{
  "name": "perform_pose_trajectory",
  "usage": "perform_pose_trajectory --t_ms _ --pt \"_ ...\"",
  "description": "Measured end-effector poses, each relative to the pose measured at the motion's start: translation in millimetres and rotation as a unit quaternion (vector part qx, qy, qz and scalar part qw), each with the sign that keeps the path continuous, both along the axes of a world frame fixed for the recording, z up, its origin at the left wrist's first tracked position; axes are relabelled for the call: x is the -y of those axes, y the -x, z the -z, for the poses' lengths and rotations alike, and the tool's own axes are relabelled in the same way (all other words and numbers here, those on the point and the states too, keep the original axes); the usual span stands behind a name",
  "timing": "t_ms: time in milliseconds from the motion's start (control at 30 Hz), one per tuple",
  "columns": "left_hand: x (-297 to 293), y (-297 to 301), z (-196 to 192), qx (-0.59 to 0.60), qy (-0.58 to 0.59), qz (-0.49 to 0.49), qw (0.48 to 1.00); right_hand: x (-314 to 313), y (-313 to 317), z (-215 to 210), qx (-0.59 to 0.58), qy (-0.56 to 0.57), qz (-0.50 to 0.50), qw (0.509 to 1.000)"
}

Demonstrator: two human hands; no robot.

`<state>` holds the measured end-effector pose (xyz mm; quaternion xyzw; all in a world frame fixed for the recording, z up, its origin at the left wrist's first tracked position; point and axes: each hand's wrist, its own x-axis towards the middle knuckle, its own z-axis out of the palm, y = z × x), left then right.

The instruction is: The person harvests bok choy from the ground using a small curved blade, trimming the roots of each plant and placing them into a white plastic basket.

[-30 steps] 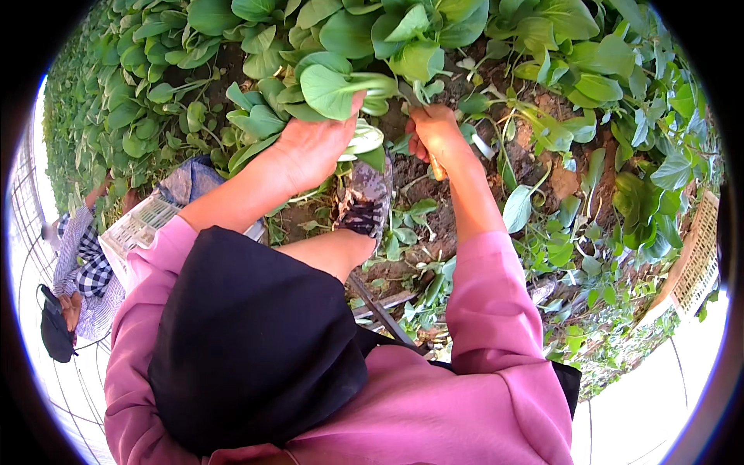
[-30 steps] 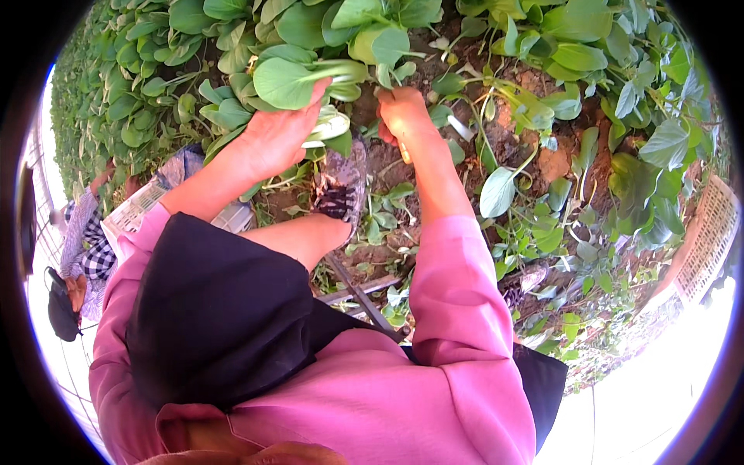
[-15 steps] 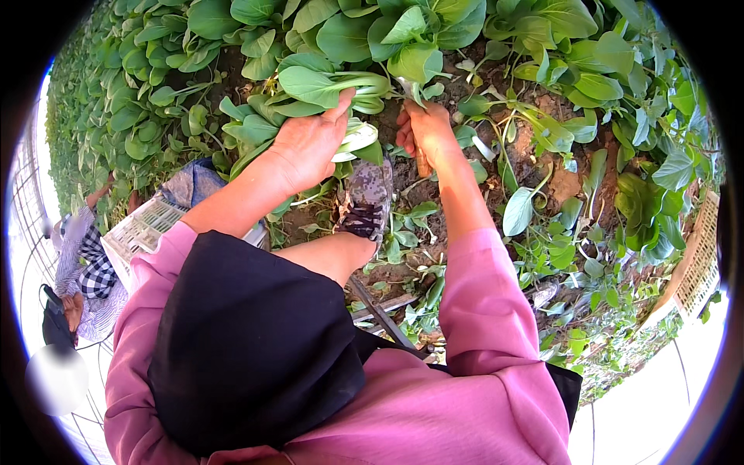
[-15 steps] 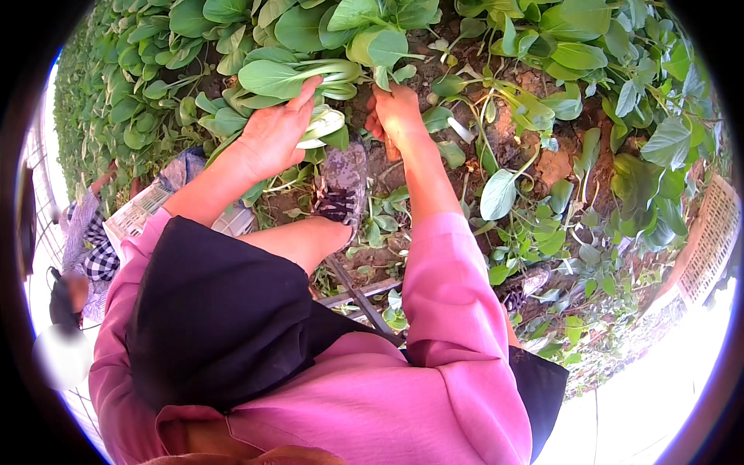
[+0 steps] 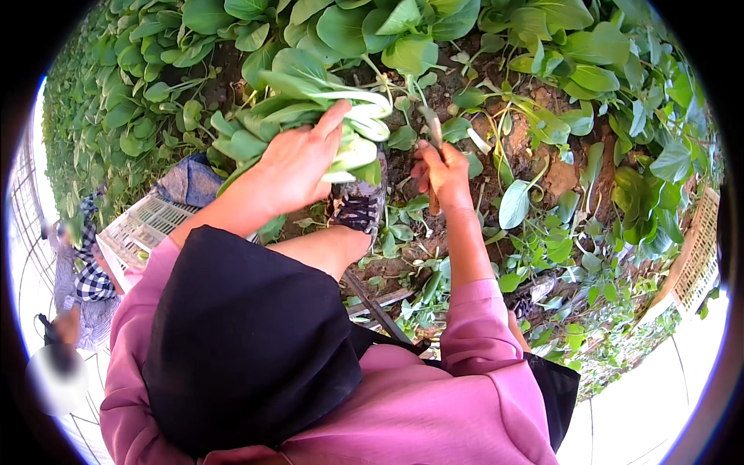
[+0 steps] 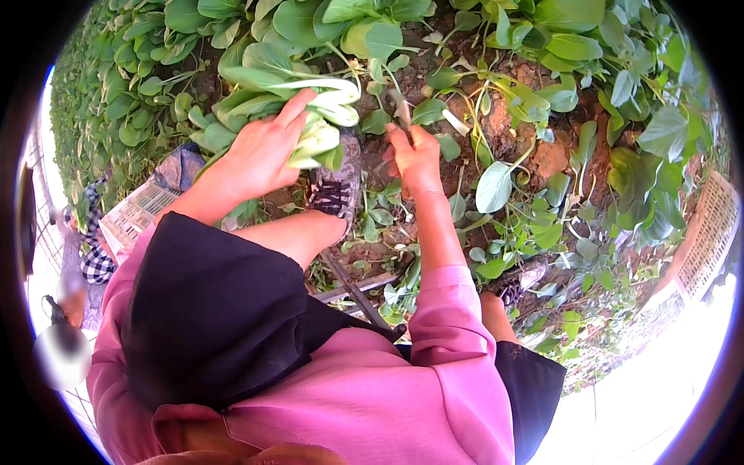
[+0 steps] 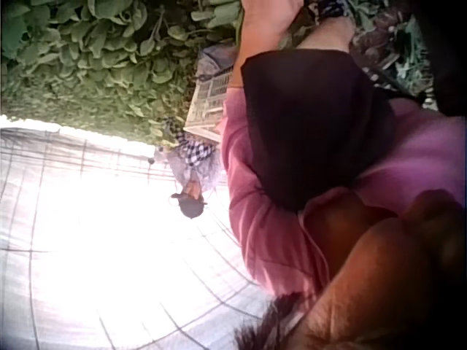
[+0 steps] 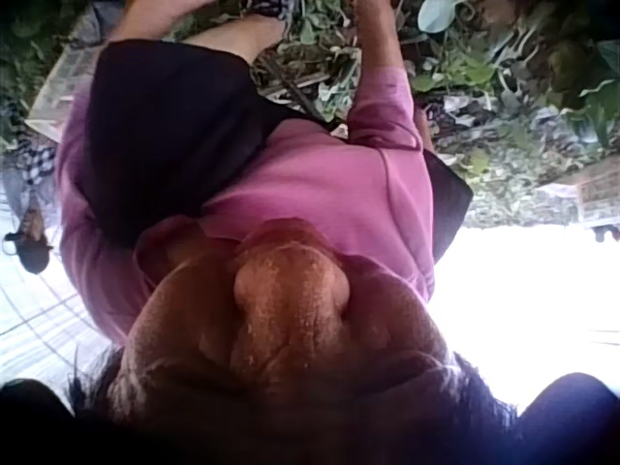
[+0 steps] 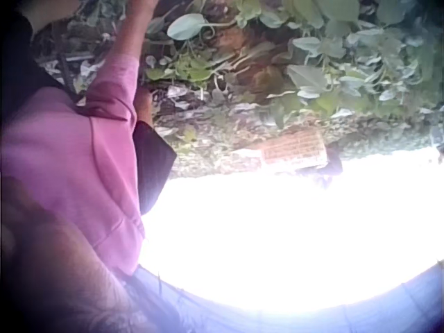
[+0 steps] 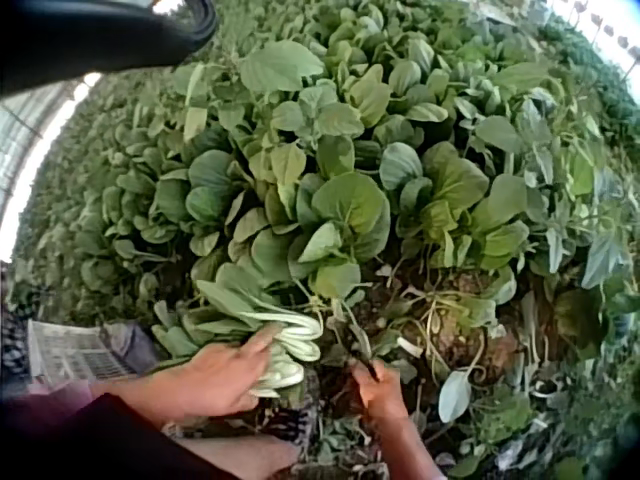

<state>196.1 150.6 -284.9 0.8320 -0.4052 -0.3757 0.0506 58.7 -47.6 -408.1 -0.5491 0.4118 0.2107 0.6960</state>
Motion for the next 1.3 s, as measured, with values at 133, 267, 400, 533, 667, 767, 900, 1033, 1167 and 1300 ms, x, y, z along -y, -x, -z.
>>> perform_pose_trajectory --t_ms 133,267,400,533,667,767,900,1033,1167,1300 --pt "6.0 9.8 -28.2 -0.088 0.088 -0.023 0.992 5.7 2.3 -23.6 0.143 -0.187 0.134 0.963" --pt "25.4 20.0 -42.4 -0.109 0.126 0.005 0.986 7.2 0.1 -51.7 0.173 -0.161 0.243 0.941" --pt "46.9 26.7 -61.4 -0.117 0.182 0.039 0.976 40.6 8.5 -97.6 0.182 -0.064 0.230 0.954" --pt "67.7 33.4 -87.7 -0.095 0.247 0.083 0.961 77.0 14.6 -166.3 0.201 0.040 0.178 0.962" --pt "98.7 44.1 -136.6 -0.093 0.316 0.152 0.932 114.5 34.4 -242.0 0.197 0.111 0.147 0.963" --pt "109.4 51.8 -172.0 -0.156 0.389 0.197 0.886 137.9 54.5 -304.8 0.195 0.240 0.109 0.945" --pt "98.3 59.6 -246.4 -0.387 0.374 0.060 0.841 165.0 104.5 -377.8 0.228 0.475 0.027 0.849" --pt "77.4 70.1 -304.9 -0.422 0.352 -0.042 0.834 151.2 155.8 -391.3 0.264 0.552 -0.087 0.786" --pt "72.8 96.6 -317.8 -0.483 0.325 -0.112 0.805 103.1 163.7 -392.0 0.332 0.284 -0.070 0.897" --pt "70.6 113.6 -298.9 -0.511 0.406 -0.120 0.748 72.1 153.2 -438.9 0.351 0.189 -0.031 0.916"
